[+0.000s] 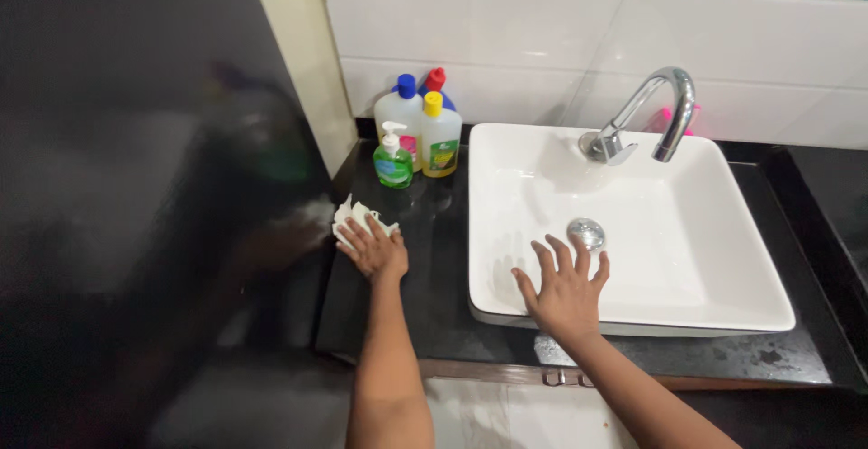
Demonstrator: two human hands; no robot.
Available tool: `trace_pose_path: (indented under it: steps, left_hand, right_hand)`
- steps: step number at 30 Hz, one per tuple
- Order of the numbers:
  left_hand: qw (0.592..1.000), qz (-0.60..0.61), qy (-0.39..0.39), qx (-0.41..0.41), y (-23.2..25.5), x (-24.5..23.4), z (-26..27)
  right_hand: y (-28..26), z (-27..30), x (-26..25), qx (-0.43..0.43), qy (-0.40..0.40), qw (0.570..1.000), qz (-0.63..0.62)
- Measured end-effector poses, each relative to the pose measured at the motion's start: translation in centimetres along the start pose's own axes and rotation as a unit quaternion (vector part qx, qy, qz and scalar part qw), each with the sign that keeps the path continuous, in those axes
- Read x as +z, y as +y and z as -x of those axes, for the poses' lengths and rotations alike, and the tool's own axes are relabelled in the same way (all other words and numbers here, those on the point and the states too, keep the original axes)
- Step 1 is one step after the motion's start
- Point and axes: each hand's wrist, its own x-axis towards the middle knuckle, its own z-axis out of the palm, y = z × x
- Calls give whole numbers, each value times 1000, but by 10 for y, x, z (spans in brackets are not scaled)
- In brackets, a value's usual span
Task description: The person cleans a white bathroom sink and the surrounding black countertop using a white cloth. They wipe the sink basin, faucet, and countertop, rinse the cloth under running water, and wring it out multiple times.
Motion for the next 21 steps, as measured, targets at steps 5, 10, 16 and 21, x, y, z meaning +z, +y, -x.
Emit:
trace_pose_path:
  steps: [5,10,16,21]
  left_hand:
    - [986,-29,-56,151,80,34,10]
    - [955,-4,-121,272,99,41,-16]
    - [916,-55,-20,397,109,51,-22]
    - [938,53,-80,333,61,60,37]
  right_hand:
    - [-3,-5,-1,18,-22,1000,-10]
    - [-2,-4,0,24,-50,998,-12]
    - [-2,-6,-4,23,-56,998,-16]
    - [-2,-2,-6,35,-73,996,-23]
